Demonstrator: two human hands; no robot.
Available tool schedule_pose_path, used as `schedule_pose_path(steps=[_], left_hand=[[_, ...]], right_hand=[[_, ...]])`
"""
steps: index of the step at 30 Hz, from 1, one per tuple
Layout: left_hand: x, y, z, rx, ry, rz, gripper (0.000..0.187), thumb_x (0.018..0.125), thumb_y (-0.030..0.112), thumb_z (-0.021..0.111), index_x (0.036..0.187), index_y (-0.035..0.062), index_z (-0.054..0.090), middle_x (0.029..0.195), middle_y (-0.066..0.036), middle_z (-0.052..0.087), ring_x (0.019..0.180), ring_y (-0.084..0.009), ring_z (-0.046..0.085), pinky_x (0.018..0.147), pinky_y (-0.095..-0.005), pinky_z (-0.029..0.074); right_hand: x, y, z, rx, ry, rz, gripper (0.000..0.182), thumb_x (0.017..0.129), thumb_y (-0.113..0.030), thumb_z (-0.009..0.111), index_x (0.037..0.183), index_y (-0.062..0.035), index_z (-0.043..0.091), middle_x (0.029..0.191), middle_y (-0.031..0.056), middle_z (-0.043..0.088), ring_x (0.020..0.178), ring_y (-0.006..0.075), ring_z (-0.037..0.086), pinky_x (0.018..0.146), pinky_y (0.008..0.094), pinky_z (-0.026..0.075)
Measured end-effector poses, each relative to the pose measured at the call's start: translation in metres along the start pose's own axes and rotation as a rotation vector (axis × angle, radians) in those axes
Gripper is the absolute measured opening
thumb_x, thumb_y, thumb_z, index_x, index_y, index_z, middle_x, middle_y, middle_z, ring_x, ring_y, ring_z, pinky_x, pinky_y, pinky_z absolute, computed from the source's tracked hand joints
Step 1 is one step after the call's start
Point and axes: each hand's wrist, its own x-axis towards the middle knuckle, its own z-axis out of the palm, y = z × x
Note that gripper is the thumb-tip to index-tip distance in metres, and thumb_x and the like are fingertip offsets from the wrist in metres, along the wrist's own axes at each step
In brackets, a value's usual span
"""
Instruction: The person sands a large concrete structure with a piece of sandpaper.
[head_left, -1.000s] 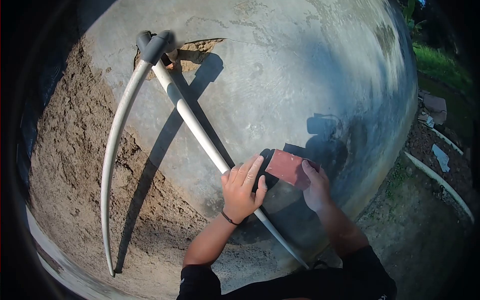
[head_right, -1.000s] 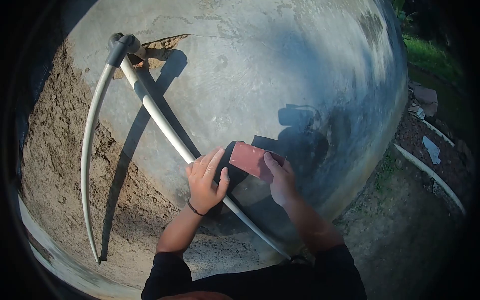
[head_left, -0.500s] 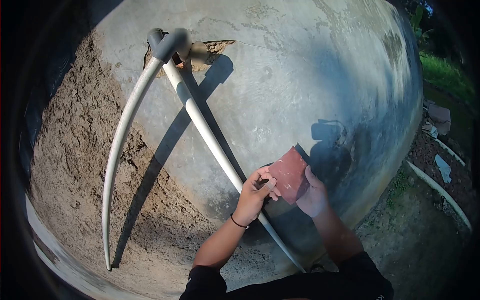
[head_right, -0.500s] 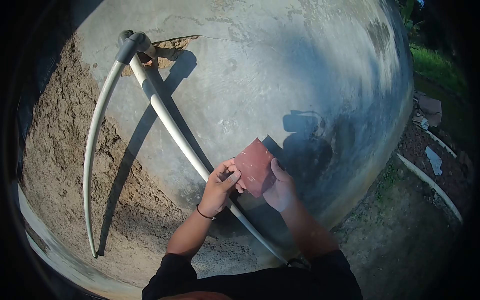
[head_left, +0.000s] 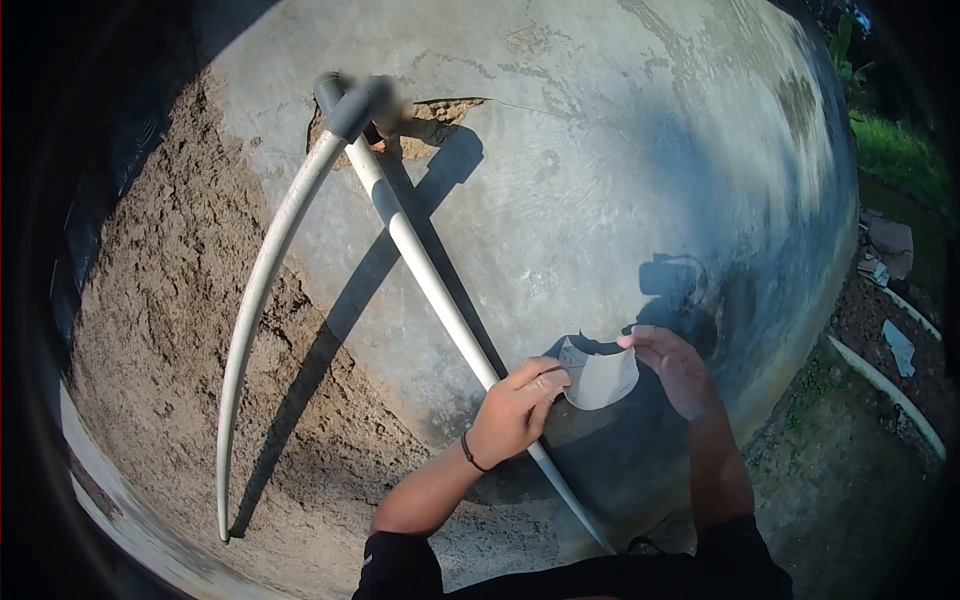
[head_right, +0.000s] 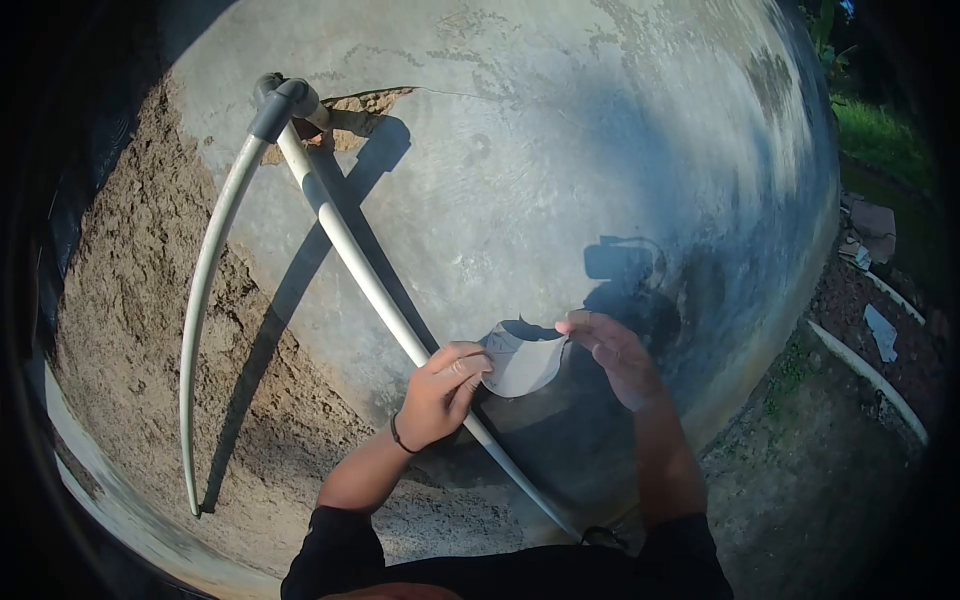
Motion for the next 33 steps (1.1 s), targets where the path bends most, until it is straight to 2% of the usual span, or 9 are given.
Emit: schedule_pose_path(steps=[1, 2, 4, 7, 18, 21, 25, 29, 33], left_hand=[[-0.001, -0.001, -0.002, 0.088, -0.016, 0.047, 0.024, 0.075, -0.001, 0.065, 0.099, 0.0036, 0.063, 0.1, -0.014, 0.06, 0.09, -0.0302, 0.063, 0.076, -0.0349, 0.053], [0.001, 0.0, -0.005, 0.094, -0.012, 0.047, 0.024, 0.075, -0.001, 0.065, 0.099, 0.0036, 0.063, 0.1, -0.014, 0.06, 0.09, -0.0302, 0.063, 0.076, -0.0349, 0.053], [0.008, 0.004, -0.012, 0.308, -0.082, 0.24, 0.028, 0.072, 0.002, 0.065, 0.1, 0.0039, 0.064, 0.1, -0.014, 0.06, 0.091, -0.0301, 0.063, 0.08, -0.0389, 0.053], [0.018, 0.007, -0.018, 0.449, -0.05, 0.364, 0.03, 0.071, 0.006, 0.065, 0.101, 0.0022, 0.064, 0.102, -0.014, 0.061, 0.094, -0.0309, 0.063, 0.085, -0.0417, 0.053], [0.014, 0.0, -0.027, 0.542, 0.08, 0.434, 0.034, 0.071, 0.006, 0.065, 0.105, -0.0011, 0.064, 0.106, -0.016, 0.063, 0.102, -0.0315, 0.062, 0.095, -0.0451, 0.048], [0.019, 0.001, -0.036, 0.392, 0.086, 0.32, 0.039, 0.07, 0.003, 0.064, 0.108, -0.0015, 0.062, 0.11, -0.018, 0.062, 0.104, -0.0332, 0.062, 0.093, -0.0444, 0.049], [0.025, -0.012, -0.076, 0.623, 0.35, 0.241, 0.045, 0.067, 0.007, 0.061, 0.112, 0.0016, 0.061, 0.114, -0.016, 0.061, 0.111, -0.0334, 0.058, 0.093, -0.0427, 0.044], [0.036, -0.034, -0.103, 0.828, 0.396, 0.093, 0.05, 0.072, 0.011, 0.06, 0.121, 0.0016, 0.057, 0.124, -0.016, 0.055, 0.119, -0.033, 0.052, 0.1, -0.0415, 0.034], [0.029, -0.041, -0.093, 0.818, 0.343, 0.022, 0.055, 0.078, 0.016, 0.058, 0.131, 0.0031, 0.052, 0.138, -0.021, 0.045, 0.126, -0.0331, 0.046, 0.102, -0.042, 0.032]], right_hand=[[0.003, -0.013, 0.002, -0.342, 0.088, -0.063, 0.054, 0.088, -0.034, 0.062, 0.128, 0.0015, 0.05, 0.135, 0.0139, 0.05, 0.132, 0.0275, 0.04, 0.111, 0.0491, 0.024], [0.008, -0.037, 0.015, -0.341, 0.081, -0.066, 0.054, 0.088, -0.034, 0.062, 0.128, 0.0015, 0.05, 0.135, 0.0139, 0.05, 0.132, 0.0275, 0.04, 0.111, 0.0491, 0.024], [0.022, -0.08, 0.057, -1.39, -0.049, -0.243, 0.058, 0.086, -0.036, 0.063, 0.128, 0.0022, 0.05, 0.135, 0.0174, 0.048, 0.134, 0.0296, 0.038, 0.111, 0.0522, 0.022], [0.026, -0.071, 0.102, -1.565, -0.31, -0.223, 0.06, 0.083, -0.035, 0.064, 0.13, 0.0003, 0.049, 0.135, 0.0178, 0.048, 0.133, 0.0291, 0.038, 0.11, 0.0554, 0.02], [0.056, -0.012, 0.114, -1.716, -0.005, -0.343, 0.061, 0.086, -0.022, 0.053, 0.141, -0.001, 0.037, 0.146, 0.0162, 0.036, 0.134, 0.025, 0.039, 0.111, 0.0547, 0.02], [0.076, -0.01, 0.112, -1.673, -0.006, -0.404, 0.061, 0.087, -0.02, 0.051, 0.143, -0.002, 0.033, 0.148, 0.0141, 0.033, 0.132, 0.0244, 0.04, 0.11, 0.0515, 0.024], [0.123, -0.016, 0.11, -1.67, 0.094, -0.453, 0.062, 0.086, -0.019, 0.053, 0.144, -0.0074, 0.034, 0.15, 0.008, 0.032, 0.13, 0.0241, 0.041, 0.106, 0.0512, 0.031], [0.139, 0.004, 0.103, -1.81, 0.052, -0.46, 0.065, 0.084, -0.023, 0.057, 0.145, -0.0138, 0.035, 0.152, 0.0008, 0.03, 0.134, 0.0218, 0.036, 0.109, 0.0503, 0.025], [0.078, 0.056, 0.106, -1.719, 0.1, -0.35, 0.064, 0.085, -0.025, 0.057, 0.144, -0.0135, 0.035, 0.151, 0.0023, 0.032, 0.136, 0.0218, 0.034, 0.111, 0.0506, 0.02]])
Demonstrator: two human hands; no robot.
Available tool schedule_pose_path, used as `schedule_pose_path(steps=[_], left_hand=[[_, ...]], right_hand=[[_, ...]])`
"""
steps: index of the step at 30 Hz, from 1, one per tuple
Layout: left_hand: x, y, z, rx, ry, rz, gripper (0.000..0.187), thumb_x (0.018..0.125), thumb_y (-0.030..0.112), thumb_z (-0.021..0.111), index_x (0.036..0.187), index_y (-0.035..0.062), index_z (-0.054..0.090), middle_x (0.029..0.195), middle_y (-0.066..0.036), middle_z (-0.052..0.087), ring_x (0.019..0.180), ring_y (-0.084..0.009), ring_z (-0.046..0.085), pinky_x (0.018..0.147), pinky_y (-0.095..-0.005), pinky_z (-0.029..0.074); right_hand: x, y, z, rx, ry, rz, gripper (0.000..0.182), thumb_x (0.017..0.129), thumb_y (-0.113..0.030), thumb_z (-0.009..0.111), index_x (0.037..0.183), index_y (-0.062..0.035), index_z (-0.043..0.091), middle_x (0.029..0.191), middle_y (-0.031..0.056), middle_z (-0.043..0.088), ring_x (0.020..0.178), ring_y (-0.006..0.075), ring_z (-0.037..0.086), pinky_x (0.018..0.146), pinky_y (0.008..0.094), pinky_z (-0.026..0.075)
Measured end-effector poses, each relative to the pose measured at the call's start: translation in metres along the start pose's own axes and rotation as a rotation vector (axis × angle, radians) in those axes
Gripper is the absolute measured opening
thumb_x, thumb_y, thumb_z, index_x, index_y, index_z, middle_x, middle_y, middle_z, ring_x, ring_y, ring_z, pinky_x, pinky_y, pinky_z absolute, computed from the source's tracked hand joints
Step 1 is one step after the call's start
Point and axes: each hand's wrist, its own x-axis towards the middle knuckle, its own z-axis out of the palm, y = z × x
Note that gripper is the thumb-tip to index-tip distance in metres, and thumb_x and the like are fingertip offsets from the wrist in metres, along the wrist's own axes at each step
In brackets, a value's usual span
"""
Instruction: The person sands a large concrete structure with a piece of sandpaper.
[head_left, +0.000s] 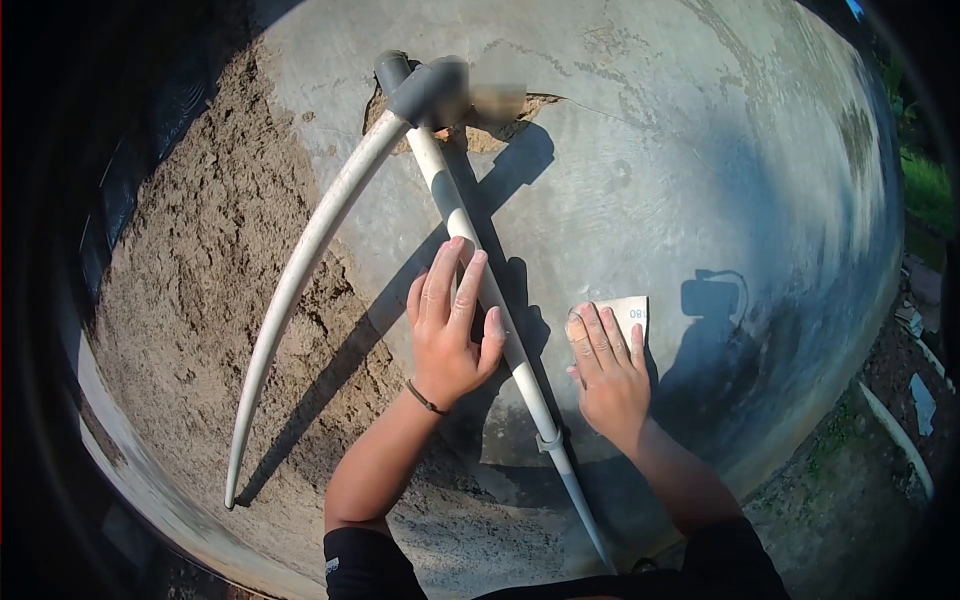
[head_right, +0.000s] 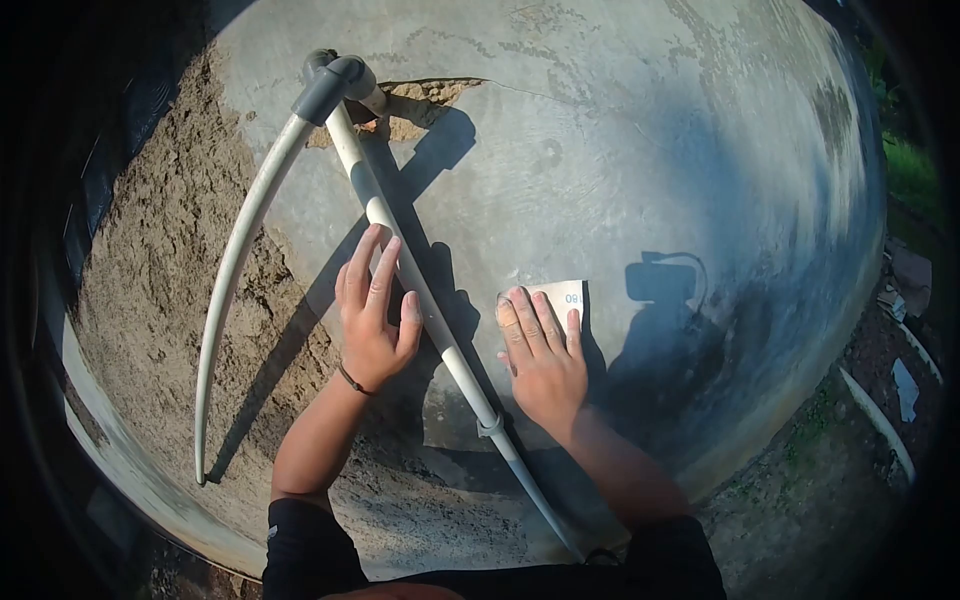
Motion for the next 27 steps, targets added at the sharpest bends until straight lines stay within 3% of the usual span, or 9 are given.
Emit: schedule_pose_path(steps=[2, 7, 10, 12, 15, 17, 21, 24, 27], left_hand=[[-0.005, 0.003, 0.004, 0.035, -0.016, -0.014, 0.057, 0.079, 0.02, 0.058, 0.134, 0.0037, 0.049, 0.14, -0.021, 0.042, 0.128, -0.0324, 0.043, 0.104, -0.0441, 0.028], [-0.008, 0.002, 0.008, 0.084, -0.079, -0.039, 0.063, 0.08, 0.026, 0.056, 0.136, -0.0003, 0.044, 0.144, -0.026, 0.035, 0.134, -0.0333, 0.035, 0.11, -0.0432, 0.018], [-0.01, -0.002, 0.01, 0.087, -0.053, -0.016, 0.061, 0.082, 0.028, 0.055, 0.135, -0.0013, 0.046, 0.142, -0.026, 0.037, 0.133, -0.0339, 0.037, 0.109, -0.0434, 0.019], [-0.012, 0.002, 0.011, 0.103, -0.061, -0.017, 0.061, 0.082, 0.028, 0.054, 0.134, -0.0011, 0.047, 0.142, -0.027, 0.038, 0.132, -0.034, 0.037, 0.109, -0.0433, 0.019], [-0.009, 0.001, 0.011, 0.139, -0.046, 0.01, 0.057, 0.082, 0.03, 0.054, 0.132, 0.0021, 0.051, 0.142, -0.027, 0.037, 0.134, -0.0322, 0.036, 0.109, -0.043, 0.02], [-0.008, 0.005, 0.014, 0.203, -0.044, 0.002, 0.057, 0.081, 0.03, 0.056, 0.132, 0.0049, 0.052, 0.143, -0.026, 0.036, 0.134, -0.0316, 0.036, 0.108, -0.0433, 0.021], [-0.004, 0.005, 0.017, 0.26, -0.044, 0.01, 0.057, 0.08, 0.029, 0.059, 0.132, 0.0066, 0.053, 0.143, -0.025, 0.036, 0.134, -0.0317, 0.036, 0.107, -0.044, 0.022], [-0.005, 0.006, 0.015, 0.233, -0.037, 0.0, 0.057, 0.078, 0.027, 0.06, 0.131, 0.0063, 0.053, 0.143, -0.023, 0.037, 0.133, -0.0329, 0.037, 0.106, -0.0445, 0.025], [-0.007, 0.003, 0.017, 0.16, 0.023, -0.005, 0.055, 0.08, 0.029, 0.059, 0.132, 0.0101, 0.054, 0.143, -0.018, 0.04, 0.133, -0.0305, 0.038, 0.106, -0.0438, 0.025]], right_hand=[[-0.02, -0.009, 0.007, 0.047, -0.06, 0.14, 0.062, 0.088, -0.028, 0.055, 0.144, -0.013, 0.036, 0.15, 0.0044, 0.034, 0.138, 0.0221, 0.032, 0.112, 0.05, 0.019], [0.13, 0.012, -0.016, 0.071, 0.244, -0.003, 0.057, 0.09, -0.025, 0.052, 0.142, -0.0074, 0.038, 0.151, 0.0106, 0.03, 0.139, 0.0285, 0.029, 0.112, 0.0506, 0.02], [0.145, 0.014, -0.014, 0.074, 0.254, -0.024, 0.055, 0.091, -0.024, 0.049, 0.142, -0.0065, 0.038, 0.152, 0.0109, 0.03, 0.14, 0.0291, 0.028, 0.113, 0.0498, 0.018], [0.069, 0.006, 0.006, 0.003, 0.15, 0.008, 0.057, 0.088, -0.028, 0.053, 0.139, -0.007, 0.042, 0.148, 0.0095, 0.037, 0.138, 0.0252, 0.032, 0.114, 0.0467, 0.013], [-0.033, -0.017, 0.024, 0.041, -0.017, 0.07, 0.058, 0.083, -0.026, 0.057, 0.135, -0.0023, 0.048, 0.144, 0.0151, 0.042, 0.138, 0.0276, 0.032, 0.114, 0.051, 0.009], [-0.016, -0.012, 0.027, 0.075, 0.051, 0.065, 0.057, 0.084, -0.025, 0.057, 0.137, -0.0054, 0.046, 0.145, 0.0116, 0.04, 0.138, 0.0255, 0.032, 0.114, 0.0492, 0.012], [0.138, 0.011, -0.014, 0.096, 0.268, -0.025, 0.056, 0.088, -0.023, 0.054, 0.141, -0.013, 0.041, 0.149, 0.0039, 0.037, 0.139, 0.0217, 0.03, 0.114, 0.0452, 0.018], [0.116, 0.005, -0.009, 0.096, 0.252, -0.007, 0.055, 0.088, -0.023, 0.054, 0.14, -0.0122, 0.043, 0.148, 0.0051, 0.037, 0.138, 0.0218, 0.031, 0.114, 0.0461, 0.016], [-0.006, -0.013, 0.007, 0.09, 0.023, 0.049, 0.049, 0.086, -0.021, 0.055, 0.134, -0.0114, 0.051, 0.144, 0.0072, 0.043, 0.138, 0.0228, 0.033, 0.115, 0.0477, 0.01]])
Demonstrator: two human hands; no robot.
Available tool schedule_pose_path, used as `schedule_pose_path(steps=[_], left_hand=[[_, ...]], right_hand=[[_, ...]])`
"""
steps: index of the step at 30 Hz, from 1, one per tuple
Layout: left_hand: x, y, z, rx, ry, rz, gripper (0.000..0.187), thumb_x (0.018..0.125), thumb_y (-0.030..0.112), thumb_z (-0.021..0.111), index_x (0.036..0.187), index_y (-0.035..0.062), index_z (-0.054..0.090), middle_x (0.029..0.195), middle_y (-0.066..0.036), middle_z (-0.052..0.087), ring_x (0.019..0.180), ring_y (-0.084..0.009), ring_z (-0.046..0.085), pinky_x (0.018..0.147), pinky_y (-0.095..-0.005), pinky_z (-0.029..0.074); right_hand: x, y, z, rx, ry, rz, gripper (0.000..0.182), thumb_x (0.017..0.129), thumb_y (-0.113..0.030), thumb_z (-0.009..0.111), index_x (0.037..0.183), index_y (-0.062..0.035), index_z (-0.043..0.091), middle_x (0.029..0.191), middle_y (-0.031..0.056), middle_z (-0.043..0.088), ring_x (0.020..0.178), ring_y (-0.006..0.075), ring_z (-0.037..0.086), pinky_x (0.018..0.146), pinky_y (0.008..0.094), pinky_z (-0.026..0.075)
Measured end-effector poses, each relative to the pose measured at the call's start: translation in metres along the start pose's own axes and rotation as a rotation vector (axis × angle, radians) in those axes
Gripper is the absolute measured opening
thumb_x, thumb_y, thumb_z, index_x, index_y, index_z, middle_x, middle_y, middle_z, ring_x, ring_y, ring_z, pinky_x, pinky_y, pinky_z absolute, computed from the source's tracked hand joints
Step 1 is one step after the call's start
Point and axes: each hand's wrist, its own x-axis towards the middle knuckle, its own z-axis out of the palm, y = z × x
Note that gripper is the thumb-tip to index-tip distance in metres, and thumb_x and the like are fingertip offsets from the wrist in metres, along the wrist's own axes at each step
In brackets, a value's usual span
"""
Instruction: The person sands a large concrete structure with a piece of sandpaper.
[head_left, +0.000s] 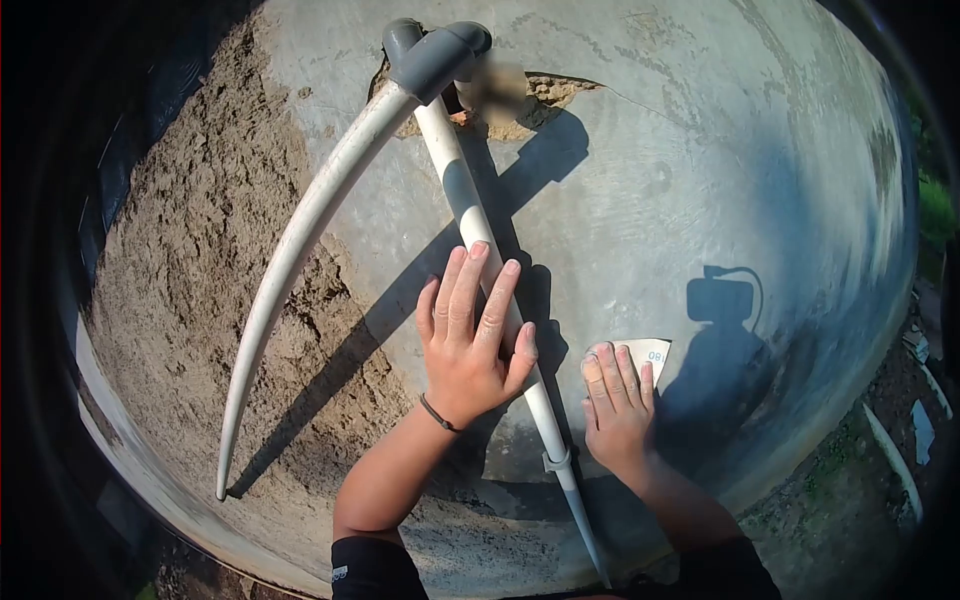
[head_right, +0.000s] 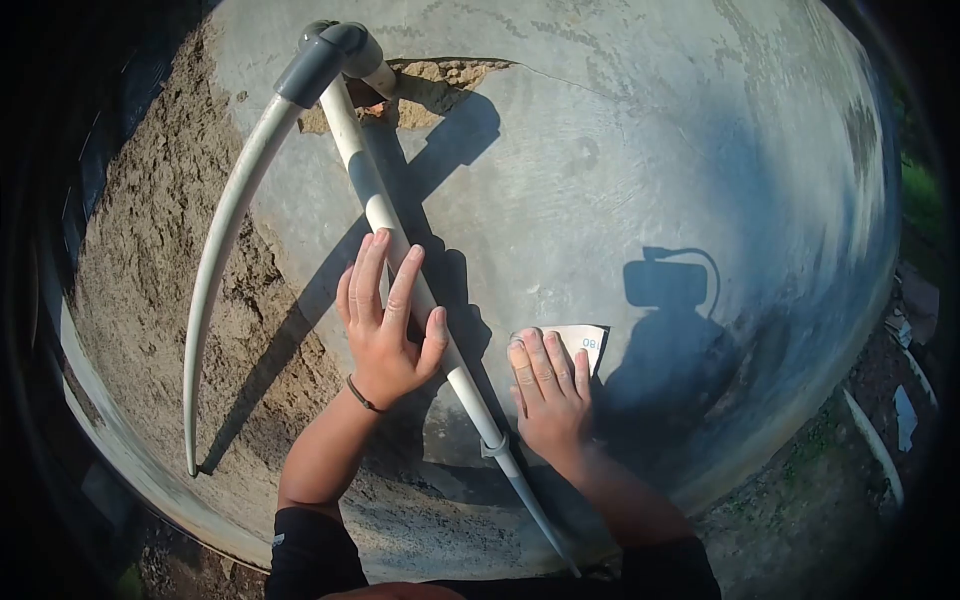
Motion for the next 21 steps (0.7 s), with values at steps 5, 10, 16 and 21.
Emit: schedule_pose_path(steps=[5, 10, 16, 21], left_hand=[[0.002, 0.001, 0.0, 0.046, -0.002, 0.032, 0.057, 0.077, 0.024, 0.06, 0.13, 0.005, 0.053, 0.141, -0.021, 0.04, 0.132, -0.0354, 0.039, 0.105, -0.044, 0.027], [-0.002, 0.0, -0.004, 0.001, -0.043, 0.01, 0.058, 0.077, 0.024, 0.06, 0.131, 0.005, 0.053, 0.141, -0.021, 0.041, 0.132, -0.0358, 0.039, 0.106, -0.0443, 0.025], [-0.001, 0.0, 0.003, -0.02, 0.02, 0.011, 0.054, 0.079, 0.025, 0.059, 0.13, 0.0089, 0.055, 0.14, -0.016, 0.046, 0.132, -0.032, 0.04, 0.107, -0.045, 0.025], [-0.002, 0.003, -0.001, 0.007, -0.008, 0.031, 0.055, 0.078, 0.025, 0.059, 0.13, 0.0048, 0.054, 0.139, -0.017, 0.046, 0.133, -0.0351, 0.038, 0.107, -0.0459, 0.026]], right_hand=[[0.048, 0.011, -0.002, 0.045, 0.068, -0.04, 0.049, 0.09, -0.021, 0.053, 0.136, -0.0101, 0.047, 0.144, 0.0074, 0.042, 0.137, 0.0242, 0.033, 0.114, 0.0472, 0.015], [0.161, 0.01, -0.023, -0.042, 0.261, -0.079, 0.048, 0.092, -0.021, 0.051, 0.138, -0.0078, 0.044, 0.144, 0.0075, 0.042, 0.136, 0.0261, 0.034, 0.11, 0.049, 0.025], [-0.047, -0.008, 0.011, 0.068, -0.158, 0.011, 0.049, 0.086, -0.021, 0.056, 0.133, -0.0087, 0.051, 0.144, 0.0088, 0.043, 0.137, 0.0247, 0.034, 0.115, 0.0488, 0.01], [0.132, 0.005, -0.025, 0.119, 0.207, -0.089, 0.048, 0.091, -0.017, 0.05, 0.138, -0.0106, 0.045, 0.146, 0.0069, 0.04, 0.137, 0.0267, 0.033, 0.111, 0.0497, 0.024]])
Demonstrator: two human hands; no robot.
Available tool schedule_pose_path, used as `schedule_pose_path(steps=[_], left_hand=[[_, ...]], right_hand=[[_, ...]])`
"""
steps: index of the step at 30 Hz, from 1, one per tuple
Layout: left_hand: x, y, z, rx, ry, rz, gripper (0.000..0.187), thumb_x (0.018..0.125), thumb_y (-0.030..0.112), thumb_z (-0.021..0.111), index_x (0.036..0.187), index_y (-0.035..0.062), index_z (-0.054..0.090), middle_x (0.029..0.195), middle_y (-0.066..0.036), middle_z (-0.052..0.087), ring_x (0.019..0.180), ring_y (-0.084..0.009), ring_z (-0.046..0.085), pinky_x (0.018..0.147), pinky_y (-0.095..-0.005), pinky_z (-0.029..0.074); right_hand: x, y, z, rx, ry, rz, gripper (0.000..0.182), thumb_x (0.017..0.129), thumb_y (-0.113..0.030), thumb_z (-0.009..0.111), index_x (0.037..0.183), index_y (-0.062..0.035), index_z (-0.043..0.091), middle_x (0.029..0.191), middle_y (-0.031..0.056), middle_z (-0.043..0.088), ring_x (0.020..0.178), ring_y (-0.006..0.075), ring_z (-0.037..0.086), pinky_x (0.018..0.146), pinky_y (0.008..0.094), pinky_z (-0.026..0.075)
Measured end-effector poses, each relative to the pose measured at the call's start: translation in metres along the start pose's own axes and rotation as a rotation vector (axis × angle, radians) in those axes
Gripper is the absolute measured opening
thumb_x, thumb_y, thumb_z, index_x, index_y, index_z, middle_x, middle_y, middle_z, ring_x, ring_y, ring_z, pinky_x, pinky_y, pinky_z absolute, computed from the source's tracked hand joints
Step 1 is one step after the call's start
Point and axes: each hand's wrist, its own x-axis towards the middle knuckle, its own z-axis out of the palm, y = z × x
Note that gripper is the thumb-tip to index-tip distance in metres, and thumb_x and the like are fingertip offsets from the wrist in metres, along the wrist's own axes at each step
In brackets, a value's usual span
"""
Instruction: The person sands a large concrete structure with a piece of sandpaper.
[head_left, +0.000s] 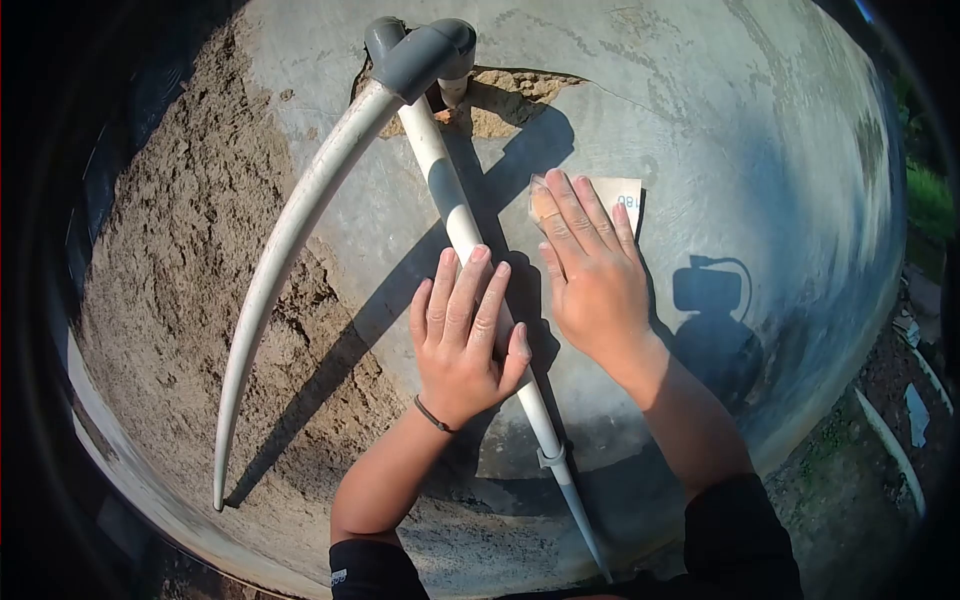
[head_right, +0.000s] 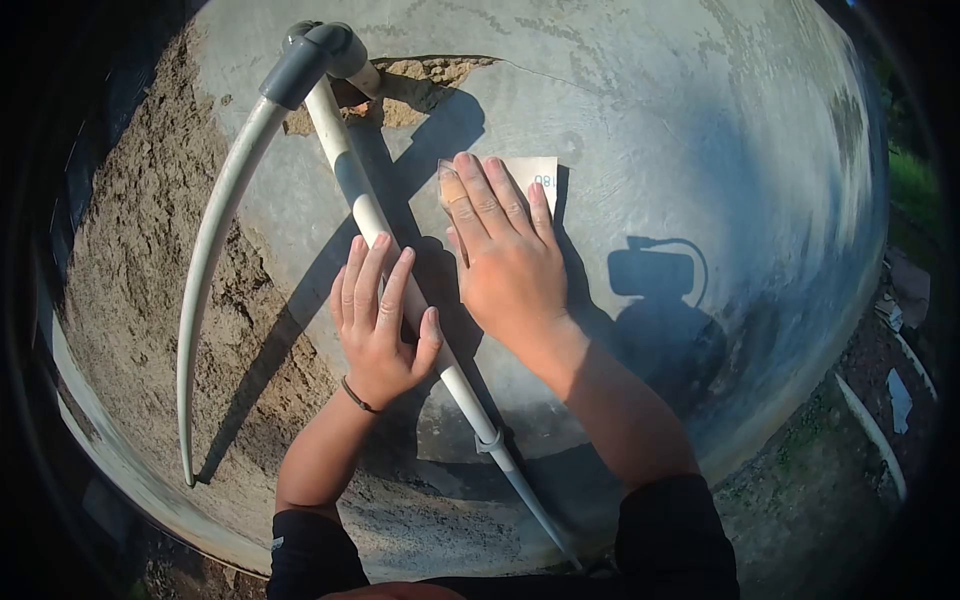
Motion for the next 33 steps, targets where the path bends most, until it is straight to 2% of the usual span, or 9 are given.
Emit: schedule_pose_path(steps=[3, 8, 11, 15, 18, 21, 23, 29, 33], left_hand=[[0.0, 0.0, -0.002, 0.024, -0.029, 0.009, 0.057, 0.077, 0.024, 0.06, 0.13, 0.0021, 0.053, 0.139, -0.02, 0.045, 0.132, -0.0376, 0.038, 0.105, -0.0465, 0.028], [0.001, -0.001, -0.002, -0.015, -0.011, 0.014, 0.057, 0.077, 0.022, 0.06, 0.129, 0.0019, 0.053, 0.138, -0.02, 0.045, 0.132, -0.0375, 0.038, 0.106, -0.0462, 0.027], [0.002, 0.003, 0.004, 0.011, 0.025, -0.027, 0.052, 0.08, 0.024, 0.057, 0.128, 0.0054, 0.056, 0.139, -0.014, 0.047, 0.134, -0.0329, 0.038, 0.107, -0.0446, 0.025], [0.003, 0.002, 0.002, 0.007, 0.013, -0.027, 0.053, 0.079, 0.023, 0.058, 0.129, 0.0056, 0.055, 0.14, -0.014, 0.047, 0.134, -0.033, 0.038, 0.107, -0.0441, 0.025], [0.004, 0.001, 0.003, 0.011, 0.02, -0.035, 0.051, 0.08, 0.025, 0.057, 0.128, 0.0063, 0.056, 0.14, -0.014, 0.047, 0.133, -0.0335, 0.038, 0.107, -0.0439, 0.025], [0.002, 0.001, 0.002, -0.012, 0.021, -0.009, 0.054, 0.076, 0.019, 0.06, 0.128, 0.0037, 0.055, 0.139, -0.018, 0.046, 0.133, -0.0362, 0.038, 0.107, -0.0447, 0.027], [0.003, 0.002, 0.007, -0.011, 0.037, 0.001, 0.055, 0.075, 0.018, 0.06, 0.128, 0.0035, 0.054, 0.139, -0.018, 0.046, 0.133, -0.0364, 0.038, 0.106, -0.0459, 0.028], [0.0, 0.001, 0.006, -0.028, 0.05, -0.012, 0.051, 0.079, 0.022, 0.057, 0.127, 0.0048, 0.056, 0.139, -0.013, 0.048, 0.134, -0.0351, 0.038, 0.107, -0.0461, 0.026], [-0.002, 0.002, 0.003, -0.042, 0.046, -0.016, 0.05, 0.078, 0.021, 0.057, 0.126, 0.0048, 0.056, 0.139, -0.013, 0.048, 0.134, -0.0346, 0.038, 0.108, -0.0458, 0.026]], right_hand=[[0.014, 0.0, 0.007, -0.124, 0.048, 0.012, 0.047, 0.093, -0.017, 0.049, 0.139, -0.0103, 0.044, 0.147, 0.007, 0.038, 0.137, 0.0275, 0.033, 0.11, 0.0494, 0.026], [-0.191, -0.017, 0.01, -0.103, -0.296, 0.13, 0.052, 0.084, -0.021, 0.059, 0.135, -0.0119, 0.051, 0.145, 0.005, 0.042, 0.136, 0.0226, 0.036, 0.113, 0.0481, 0.017], [-0.143, -0.009, 0.005, -0.068, -0.209, 0.065, 0.051, 0.086, -0.021, 0.057, 0.136, -0.0137, 0.049, 0.145, 0.0032, 0.042, 0.136, 0.0216, 0.036, 0.113, 0.0477, 0.019], [0.011, 0.007, 0.001, -0.133, 0.037, 0.012, 0.05, 0.09, -0.021, 0.053, 0.139, -0.0148, 0.045, 0.147, 0.0025, 0.04, 0.136, 0.0211, 0.035, 0.111, 0.0463, 0.024], [-0.02, -0.004, 0.006, -0.096, 0.024, 0.076, 0.052, 0.088, -0.022, 0.056, 0.139, -0.0148, 0.045, 0.147, 0.0029, 0.04, 0.136, 0.0222, 0.035, 0.112, 0.0471, 0.02], [-0.16, -0.019, 0.011, -0.083, -0.216, 0.149, 0.057, 0.082, -0.021, 0.062, 0.136, -0.012, 0.049, 0.146, 0.0046, 0.041, 0.138, 0.0234, 0.032, 0.114, 0.0496, 0.011], [-0.192, -0.027, 0.001, -0.061, -0.327, 0.204, 0.057, 0.081, -0.021, 0.063, 0.135, -0.0111, 0.05, 0.145, 0.0053, 0.041, 0.138, 0.0234, 0.033, 0.114, 0.05, 0.013], [-0.024, 0.005, -0.002, -0.105, -0.003, 0.041, 0.051, 0.091, -0.022, 0.053, 0.14, -0.0147, 0.043, 0.148, 0.0014, 0.037, 0.138, 0.0204, 0.032, 0.112, 0.0483, 0.021], [-0.029, 0.008, -0.003, -0.127, -0.02, 0.067, 0.05, 0.09, -0.021, 0.054, 0.139, -0.0144, 0.043, 0.147, 0.0018, 0.039, 0.138, 0.022, 0.031, 0.112, 0.0485, 0.02]])
